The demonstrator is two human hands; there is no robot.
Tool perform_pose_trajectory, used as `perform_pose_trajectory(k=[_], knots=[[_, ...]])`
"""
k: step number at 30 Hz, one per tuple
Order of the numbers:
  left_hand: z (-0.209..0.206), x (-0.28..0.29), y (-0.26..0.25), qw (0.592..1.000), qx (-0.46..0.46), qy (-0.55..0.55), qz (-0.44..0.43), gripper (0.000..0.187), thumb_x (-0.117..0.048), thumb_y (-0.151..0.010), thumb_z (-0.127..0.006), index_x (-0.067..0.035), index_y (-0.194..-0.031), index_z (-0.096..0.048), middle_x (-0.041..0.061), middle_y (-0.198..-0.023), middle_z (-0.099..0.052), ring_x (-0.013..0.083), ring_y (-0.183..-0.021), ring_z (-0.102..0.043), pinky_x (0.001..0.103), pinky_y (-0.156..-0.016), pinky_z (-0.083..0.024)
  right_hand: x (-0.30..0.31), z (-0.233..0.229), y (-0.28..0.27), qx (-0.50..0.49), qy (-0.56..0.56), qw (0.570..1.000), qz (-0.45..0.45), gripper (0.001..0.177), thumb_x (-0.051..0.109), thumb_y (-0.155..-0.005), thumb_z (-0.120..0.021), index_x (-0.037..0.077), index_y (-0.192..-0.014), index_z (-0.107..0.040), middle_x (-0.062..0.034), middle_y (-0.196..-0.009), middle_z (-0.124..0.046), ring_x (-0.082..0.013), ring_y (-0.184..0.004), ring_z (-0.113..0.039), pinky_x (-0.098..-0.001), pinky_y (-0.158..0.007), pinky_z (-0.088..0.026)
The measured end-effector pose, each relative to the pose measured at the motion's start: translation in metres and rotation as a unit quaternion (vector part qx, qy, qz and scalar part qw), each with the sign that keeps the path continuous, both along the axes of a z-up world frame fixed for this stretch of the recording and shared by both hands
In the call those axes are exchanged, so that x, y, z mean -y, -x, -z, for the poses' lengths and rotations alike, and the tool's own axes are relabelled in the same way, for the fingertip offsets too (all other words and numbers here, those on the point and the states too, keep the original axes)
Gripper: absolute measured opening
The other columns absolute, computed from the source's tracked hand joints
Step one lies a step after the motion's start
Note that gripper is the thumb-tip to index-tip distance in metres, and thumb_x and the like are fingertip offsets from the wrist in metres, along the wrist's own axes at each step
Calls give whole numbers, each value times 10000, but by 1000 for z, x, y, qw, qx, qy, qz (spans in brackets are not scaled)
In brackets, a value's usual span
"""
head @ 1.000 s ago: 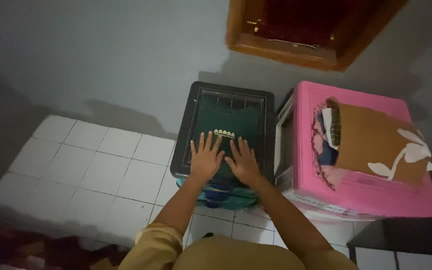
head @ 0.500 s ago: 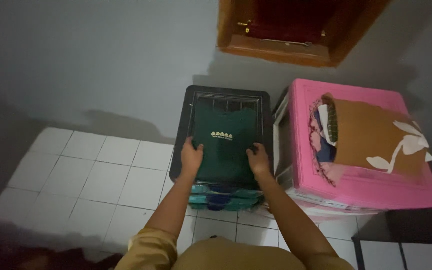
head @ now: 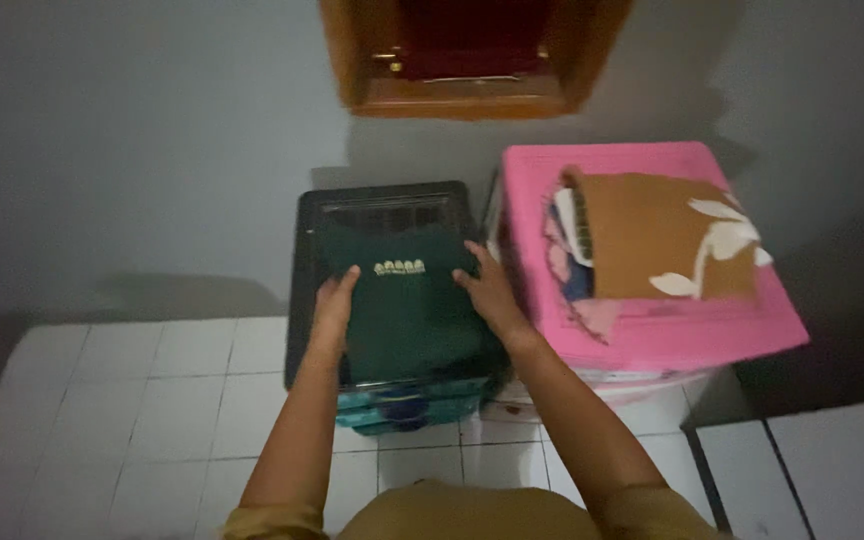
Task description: The person folds multiple garments one by one on a black plastic container lid, then stacks them on a pink storage box. Items include a white patterned cloth, a pink top, a blue shirt, a striped shirt, a brown shirt, a green shirt, and a striped button-up shirt. The person smooths and aligns each item before stacking.
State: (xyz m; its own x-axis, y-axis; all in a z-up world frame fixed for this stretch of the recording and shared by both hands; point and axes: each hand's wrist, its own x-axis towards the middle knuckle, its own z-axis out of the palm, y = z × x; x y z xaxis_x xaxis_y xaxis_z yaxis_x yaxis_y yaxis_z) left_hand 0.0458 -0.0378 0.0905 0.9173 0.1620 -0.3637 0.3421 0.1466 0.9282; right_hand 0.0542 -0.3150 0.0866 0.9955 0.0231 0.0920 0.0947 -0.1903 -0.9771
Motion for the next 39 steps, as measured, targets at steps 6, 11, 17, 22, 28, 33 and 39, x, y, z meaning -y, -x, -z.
perform_pose_trajectory(k=[6, 11, 17, 22, 28, 33, 39], knots=[[-98, 96, 2, 992, 44, 102, 53, 574, -320, -887, -656, -35, -1377, -570, 152, -1236, -683, 287, -1104, -678, 425, -920, -561, 98, -99, 24, 147, 59, 986, 56, 613, 67, -952, -705, 61, -1518, -469, -171, -1486, -541, -282, -1386, -486, -382, -1153, -369], [-143, 210, -3, 955, 153, 217, 135, 512, -168, -904, -648, -36, -1392, -569, 125, -1259, -674, 252, -1112, -663, 393, -951, -550, 209, -176, 42, 116, 134, 972, 154, 562, 33, -924, -683, 117, -1469, -570, -150, -1433, -598, -249, -1332, -553, -365, -1138, -424], [-129, 334, -52, 903, 310, 251, 160, 551, -91, -975, -673, 41, -1470, -470, 191, -1376, -615, 254, -1236, -609, 372, -1073, -480, 333, -188, 21, 156, 165, 956, 184, 524, 83, -937, -643, 72, -1456, -573, -198, -1396, -636, -312, -1261, -635, -402, -1093, -479], [-91, 381, -60, 887, 376, -253, 92, 751, -105, -970, -656, 26, -1585, -244, 288, -1516, -435, 404, -1396, -445, 451, -1149, -381, 370, -146, 6, 168, 461, 854, 173, 506, 175, -932, -710, -19, -1377, -567, -358, -1373, -521, -522, -1247, -519, -531, -1068, -432], [-147, 428, -7, 752, 296, -581, 94, 612, -308, -992, -566, -192, -1563, -380, 162, -1612, -366, 386, -1500, -287, 649, -1145, -239, 324, -142, 20, 332, 475, 801, 150, 521, 264, -1004, -619, -11, -1437, -528, -278, -1479, -496, -467, -1373, -485, -593, -1093, -425], [-135, 452, 1, 730, 312, -596, 122, 541, -376, -1016, -456, -237, -1539, -456, 127, -1637, -353, 397, -1494, -301, 632, -1184, -212, 312, -116, 17, 313, 457, 819, 147, 499, 278, -1019, -550, 28, -1451, -555, -228, -1496, -534, -411, -1401, -501, -583, -1111, -419], [-114, 450, -8, 748, 307, -578, 115, 553, -396, -1019, -459, -208, -1539, -443, 123, -1630, -373, 378, -1502, -325, 626, -1207, -200, 316, -98, 9, 325, 440, 825, 144, 475, 225, -1007, -573, 23, -1437, -574, -221, -1466, -572, -408, -1376, -531, -584, -1110, -427]])
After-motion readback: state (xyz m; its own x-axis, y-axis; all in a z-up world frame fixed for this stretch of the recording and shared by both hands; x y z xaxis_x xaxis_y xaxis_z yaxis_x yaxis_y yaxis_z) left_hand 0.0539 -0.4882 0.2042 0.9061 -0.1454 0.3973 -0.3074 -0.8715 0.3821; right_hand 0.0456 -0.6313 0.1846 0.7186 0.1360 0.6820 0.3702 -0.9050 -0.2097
